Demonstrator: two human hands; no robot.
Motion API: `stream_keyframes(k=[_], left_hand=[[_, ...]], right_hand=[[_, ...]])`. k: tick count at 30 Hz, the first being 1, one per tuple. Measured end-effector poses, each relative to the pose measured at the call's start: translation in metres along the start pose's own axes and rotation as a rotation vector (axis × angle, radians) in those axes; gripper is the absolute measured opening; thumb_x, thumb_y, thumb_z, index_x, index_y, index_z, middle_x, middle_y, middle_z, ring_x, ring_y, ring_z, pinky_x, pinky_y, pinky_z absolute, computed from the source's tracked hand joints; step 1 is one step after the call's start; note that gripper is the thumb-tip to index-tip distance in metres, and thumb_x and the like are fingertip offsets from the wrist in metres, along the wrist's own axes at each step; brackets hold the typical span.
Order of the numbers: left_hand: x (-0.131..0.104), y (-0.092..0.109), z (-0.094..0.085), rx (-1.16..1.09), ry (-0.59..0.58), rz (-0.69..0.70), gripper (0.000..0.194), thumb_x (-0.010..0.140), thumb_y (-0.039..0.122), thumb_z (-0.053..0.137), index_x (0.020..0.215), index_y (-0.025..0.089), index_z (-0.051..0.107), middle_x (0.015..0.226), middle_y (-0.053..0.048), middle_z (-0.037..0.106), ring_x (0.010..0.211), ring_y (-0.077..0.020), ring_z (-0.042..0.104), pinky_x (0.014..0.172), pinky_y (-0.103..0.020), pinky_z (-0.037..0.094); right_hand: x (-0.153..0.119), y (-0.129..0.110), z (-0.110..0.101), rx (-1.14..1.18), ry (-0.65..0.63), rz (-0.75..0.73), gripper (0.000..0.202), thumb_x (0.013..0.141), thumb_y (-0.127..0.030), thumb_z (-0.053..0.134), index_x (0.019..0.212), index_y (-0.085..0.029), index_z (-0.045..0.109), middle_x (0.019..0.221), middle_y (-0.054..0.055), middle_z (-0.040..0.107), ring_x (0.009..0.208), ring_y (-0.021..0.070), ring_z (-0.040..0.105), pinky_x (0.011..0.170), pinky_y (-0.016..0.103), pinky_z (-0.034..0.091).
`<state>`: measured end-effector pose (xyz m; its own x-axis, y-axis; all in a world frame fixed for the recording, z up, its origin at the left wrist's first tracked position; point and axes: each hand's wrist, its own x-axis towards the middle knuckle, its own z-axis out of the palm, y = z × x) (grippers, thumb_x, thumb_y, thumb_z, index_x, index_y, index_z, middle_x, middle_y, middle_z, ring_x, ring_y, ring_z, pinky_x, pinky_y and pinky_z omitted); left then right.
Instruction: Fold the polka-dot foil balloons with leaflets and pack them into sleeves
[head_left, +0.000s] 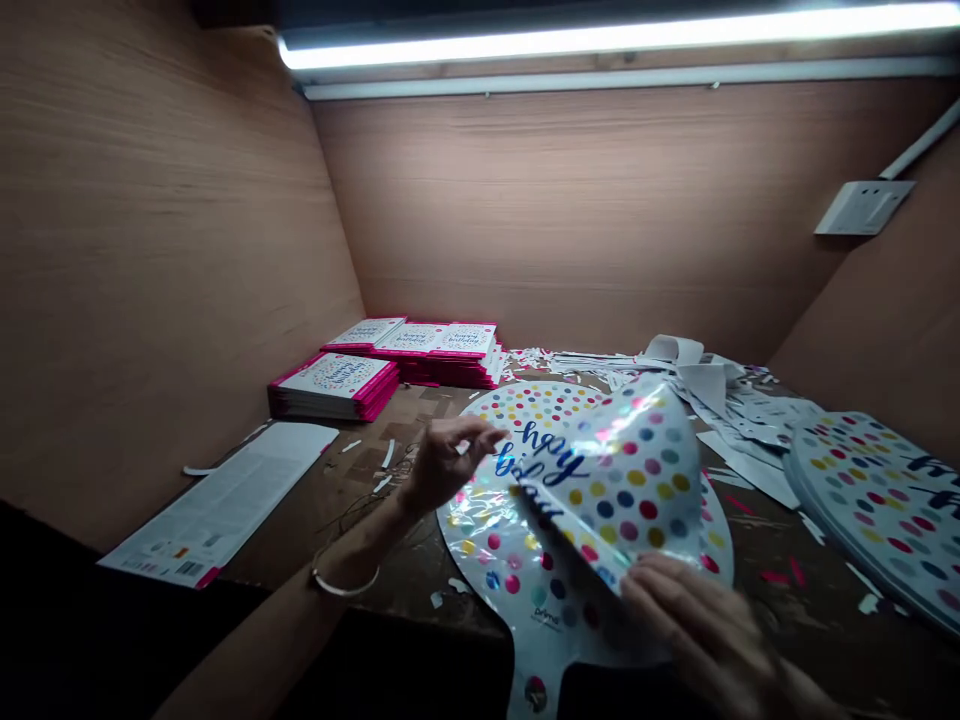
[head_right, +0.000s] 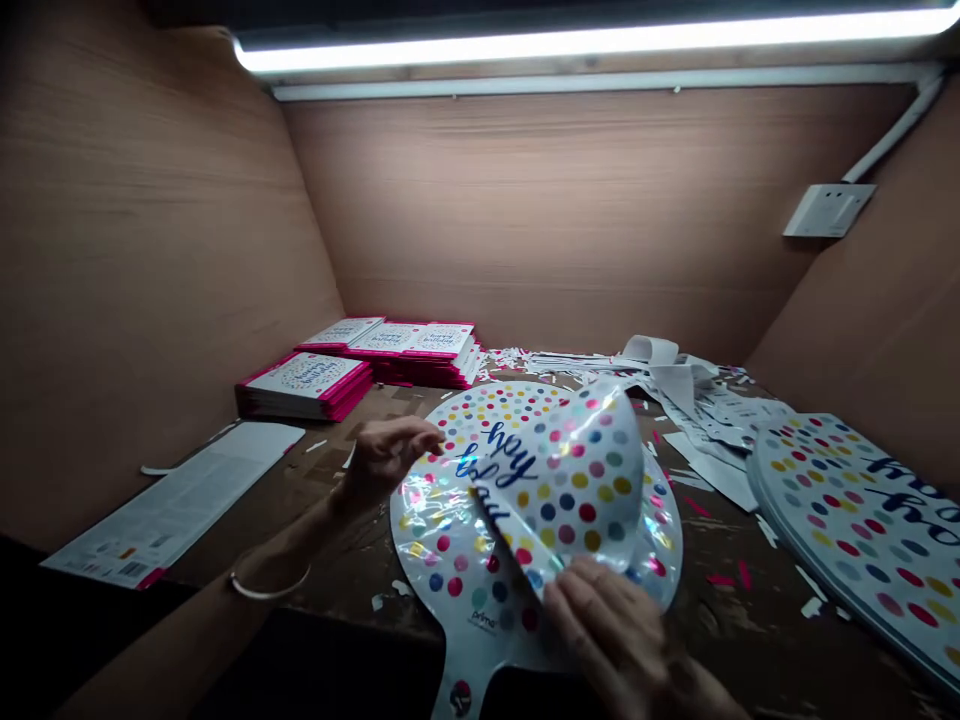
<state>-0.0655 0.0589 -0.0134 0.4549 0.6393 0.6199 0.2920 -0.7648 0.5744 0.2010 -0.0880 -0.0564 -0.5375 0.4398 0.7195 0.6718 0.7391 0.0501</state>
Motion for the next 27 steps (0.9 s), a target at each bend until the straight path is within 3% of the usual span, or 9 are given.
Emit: stream_keyframes(k=[2,5,7,10,13,16,18,22,27], left_hand=[[-0.012,0.007,0.024,0.092,-0.151,0.087,0.038,0.090,0.042,0.042,0.096,0.013,0.065,0.090,-0.010,0.069,0.091,-0.0201,0.063,0.083,-0.031,0.048],[-0.025,0.008,0.067,0.288,-0.502,0.180,0.064,0.085,0.059,0.038,0.124,0.010,0.050,0.130,-0.018,0.048,0.128,-0.0314,0.034,0.105,-0.048,0.026],[-0.030,0.002,0.089,0.400,-0.657,0.143,0.078,0.081,0.067,0.034,0.134,0.009,0.038,0.141,-0.021,0.030,0.133,-0.0359,0.019,0.106,-0.056,0.013],[-0.036,-0.013,0.102,0.440,-0.820,0.106,0.081,0.081,0.069,0.028,0.139,0.013,0.028,0.145,-0.020,0.021,0.135,-0.0373,0.011,0.104,-0.062,0.007],[-0.039,-0.022,0.101,0.450,-0.877,0.131,0.070,0.087,0.061,0.024,0.141,0.017,0.022,0.147,-0.017,0.017,0.136,-0.0347,0.010,0.103,-0.061,0.007],[-0.041,-0.022,0.098,0.413,-0.871,0.163,0.061,0.089,0.058,0.027,0.141,0.028,0.022,0.148,-0.008,0.019,0.136,-0.0303,0.014,0.106,-0.059,0.004],[-0.041,-0.018,0.098,0.375,-0.867,0.126,0.065,0.086,0.063,0.030,0.141,0.029,0.022,0.148,-0.008,0.020,0.136,-0.0305,0.012,0.106,-0.058,0.001],[-0.038,-0.013,0.095,0.336,-0.913,0.029,0.081,0.081,0.070,0.026,0.142,0.017,0.020,0.148,-0.018,0.012,0.137,-0.0338,0.000,0.104,-0.060,-0.003],[-0.035,-0.014,0.086,0.244,-0.931,0.038,0.091,0.074,0.073,0.039,0.142,0.017,0.020,0.147,-0.021,0.011,0.135,-0.0385,0.000,0.101,-0.064,-0.005]], right_hand=[[-0.016,-0.014,0.027,-0.044,0.014,-0.088,0.032,0.090,-0.015,0.035,0.105,-0.014,0.064,0.089,0.007,0.070,0.088,0.0198,0.064,0.085,0.030,0.050],[-0.024,-0.025,0.050,-0.078,0.092,-0.089,0.032,0.089,-0.009,0.032,0.095,-0.011,0.064,0.078,0.008,0.069,0.079,0.0191,0.065,0.079,0.032,0.050],[-0.020,-0.027,0.048,-0.050,0.051,-0.055,0.032,0.089,-0.008,0.031,0.092,-0.011,0.063,0.073,0.009,0.067,0.073,0.0180,0.064,0.072,0.030,0.051],[0.007,-0.027,0.023,0.078,-0.202,0.007,0.029,0.092,-0.019,0.033,0.094,-0.014,0.062,0.074,0.007,0.067,0.070,0.0169,0.063,0.076,0.031,0.050],[0.044,-0.017,0.003,0.227,-0.466,0.029,0.039,0.089,-0.042,0.042,0.116,-0.017,0.055,0.111,0.009,0.064,0.104,0.0191,0.057,0.098,0.035,0.039],[0.058,0.021,0.023,0.309,-0.619,0.111,0.043,0.091,-0.039,0.040,0.132,-0.024,0.042,0.136,0.006,0.045,0.127,0.0166,0.035,0.109,0.039,0.019],[0.046,0.062,0.052,0.277,-0.738,0.112,0.043,0.090,-0.038,0.040,0.131,-0.026,0.044,0.141,0.006,0.037,0.133,0.0209,0.026,0.109,0.048,0.008],[-0.002,0.141,0.092,0.019,-0.832,0.563,0.050,0.093,-0.041,0.024,0.139,-0.023,0.030,0.147,0.007,0.021,0.136,0.0233,0.015,0.107,0.054,0.004],[-0.026,0.165,0.088,-0.022,-0.840,0.634,0.056,0.092,-0.046,0.018,0.142,-0.022,0.022,0.149,0.003,0.014,0.137,0.0210,0.008,0.109,0.050,0.002]])
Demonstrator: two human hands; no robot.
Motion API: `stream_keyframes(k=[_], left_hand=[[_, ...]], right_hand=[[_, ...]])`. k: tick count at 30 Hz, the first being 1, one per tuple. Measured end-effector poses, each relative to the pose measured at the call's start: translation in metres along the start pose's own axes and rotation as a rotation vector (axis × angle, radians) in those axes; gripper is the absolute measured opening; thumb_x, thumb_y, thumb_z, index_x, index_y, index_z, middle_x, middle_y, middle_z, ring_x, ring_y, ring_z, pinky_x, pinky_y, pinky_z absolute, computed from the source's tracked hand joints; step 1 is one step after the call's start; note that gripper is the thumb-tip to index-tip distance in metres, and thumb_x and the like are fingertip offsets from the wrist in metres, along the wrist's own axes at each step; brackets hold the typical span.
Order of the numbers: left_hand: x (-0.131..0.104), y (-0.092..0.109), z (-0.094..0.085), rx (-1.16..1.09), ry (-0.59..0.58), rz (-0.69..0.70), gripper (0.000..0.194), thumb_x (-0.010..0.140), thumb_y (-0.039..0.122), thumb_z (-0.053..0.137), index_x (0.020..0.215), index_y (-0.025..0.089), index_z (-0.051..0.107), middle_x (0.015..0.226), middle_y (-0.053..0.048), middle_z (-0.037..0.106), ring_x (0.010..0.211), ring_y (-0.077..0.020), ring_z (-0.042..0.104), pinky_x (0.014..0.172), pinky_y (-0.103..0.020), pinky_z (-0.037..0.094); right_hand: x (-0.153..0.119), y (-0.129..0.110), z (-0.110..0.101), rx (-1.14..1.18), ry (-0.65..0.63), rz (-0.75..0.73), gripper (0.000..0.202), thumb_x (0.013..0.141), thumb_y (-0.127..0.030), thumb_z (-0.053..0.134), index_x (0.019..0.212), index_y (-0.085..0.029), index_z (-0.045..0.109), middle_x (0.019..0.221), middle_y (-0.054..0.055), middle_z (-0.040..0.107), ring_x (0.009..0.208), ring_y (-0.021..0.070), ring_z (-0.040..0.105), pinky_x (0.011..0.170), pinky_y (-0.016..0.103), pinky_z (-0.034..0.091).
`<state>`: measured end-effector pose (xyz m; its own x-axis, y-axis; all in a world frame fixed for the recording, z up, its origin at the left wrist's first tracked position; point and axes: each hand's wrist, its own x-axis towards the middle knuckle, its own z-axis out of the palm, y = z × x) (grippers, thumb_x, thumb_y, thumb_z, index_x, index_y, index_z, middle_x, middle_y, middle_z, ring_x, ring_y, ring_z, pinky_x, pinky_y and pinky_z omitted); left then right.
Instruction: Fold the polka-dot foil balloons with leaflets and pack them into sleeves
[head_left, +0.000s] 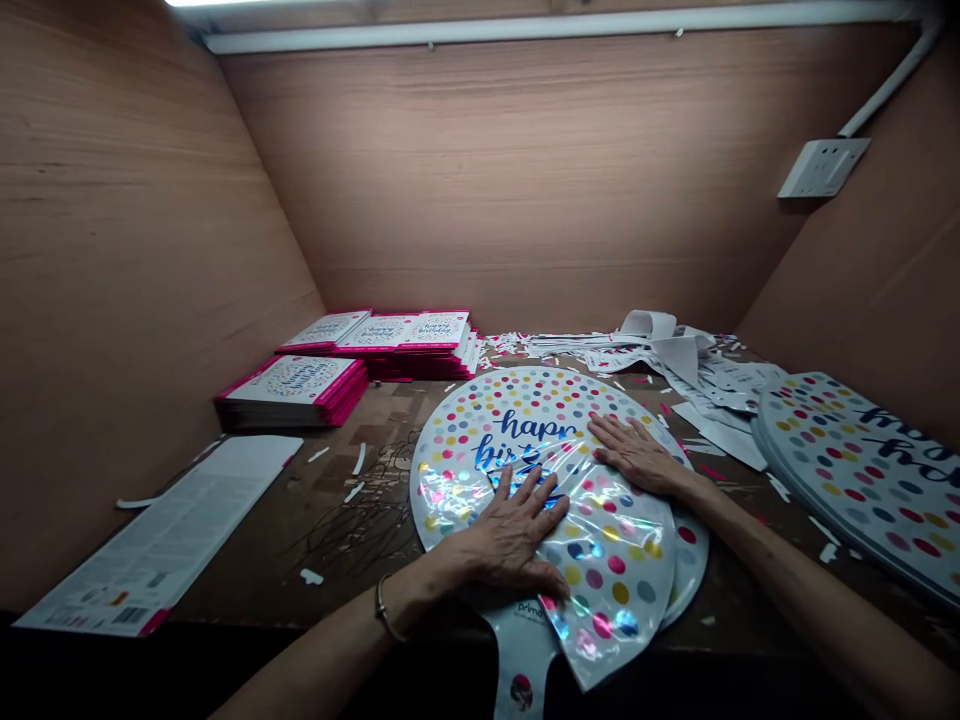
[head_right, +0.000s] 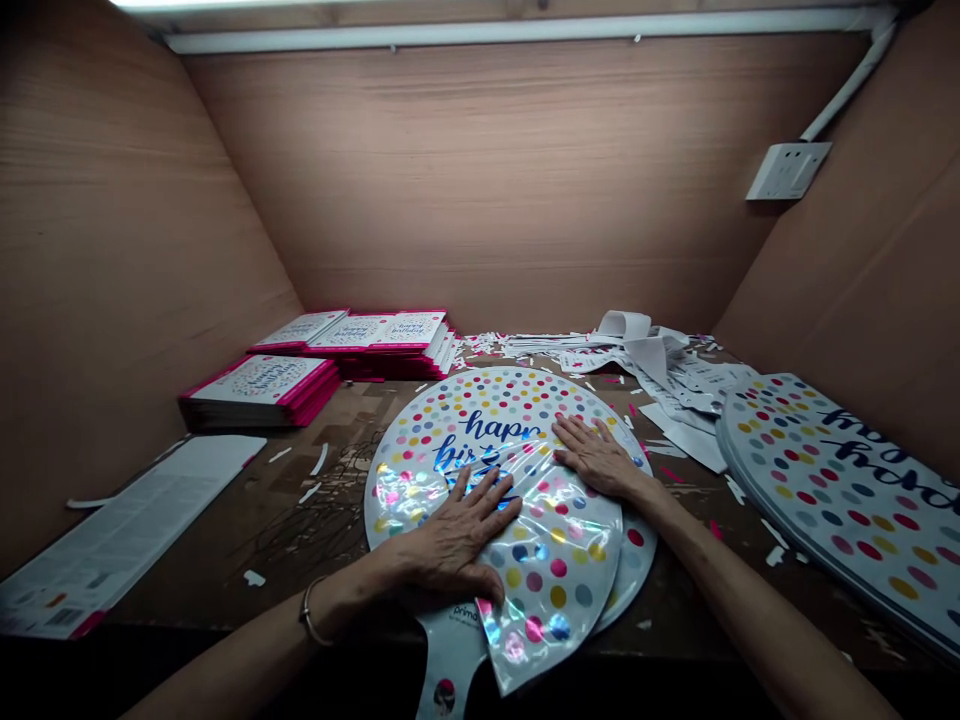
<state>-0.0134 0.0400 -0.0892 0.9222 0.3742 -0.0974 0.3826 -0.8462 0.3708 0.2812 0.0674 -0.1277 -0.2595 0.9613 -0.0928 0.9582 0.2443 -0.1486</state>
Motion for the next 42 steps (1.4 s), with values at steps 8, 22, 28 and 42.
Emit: stream_keyframes(k=[8,22,28,42], left_hand=[[-0.033,0.050,0.017,0.066,0.049,0.185,0.069,0.085,0.045,0.047,0.139,0.008,0.025,0.143,-0.023,0.024,0.134,-0.0342,0.018,0.107,-0.055,0.011],[0.009,0.041,0.013,-1.454,0.834,-0.953,0.019,0.085,0.030,0.044,0.086,0.013,0.054,0.061,-0.004,0.060,0.054,-0.0178,0.060,0.049,-0.029,0.050],[0.023,0.038,0.017,-1.570,0.876,-1.030,0.017,0.086,0.021,0.039,0.098,0.012,0.048,0.064,-0.004,0.059,0.055,-0.0191,0.062,0.050,-0.031,0.050],[0.011,0.041,-0.050,-0.858,0.095,0.016,0.032,0.083,0.044,0.049,0.086,0.019,0.068,0.092,-0.004,0.068,0.091,-0.0194,0.060,0.086,-0.027,0.044]], right_hand=[[-0.003,0.000,0.008,0.025,0.032,-0.017,0.057,0.091,-0.046,0.020,0.141,-0.018,0.027,0.148,0.006,0.016,0.137,0.0191,0.008,0.109,0.045,-0.004],[-0.015,0.019,-0.016,0.281,0.269,0.148,0.057,0.092,-0.040,0.006,0.143,-0.017,0.020,0.140,0.009,0.038,0.127,0.0230,0.037,0.103,0.043,0.032],[-0.065,-0.059,-0.018,0.087,0.558,-0.211,0.053,0.086,-0.028,0.043,0.137,-0.017,0.034,0.139,0.011,0.040,0.130,0.0260,0.030,0.108,0.050,0.021],[-0.085,-0.112,-0.002,0.542,0.174,-0.536,0.044,0.076,-0.018,0.053,0.120,-0.022,0.055,0.130,0.009,0.050,0.123,0.0236,0.040,0.105,0.047,0.028]])
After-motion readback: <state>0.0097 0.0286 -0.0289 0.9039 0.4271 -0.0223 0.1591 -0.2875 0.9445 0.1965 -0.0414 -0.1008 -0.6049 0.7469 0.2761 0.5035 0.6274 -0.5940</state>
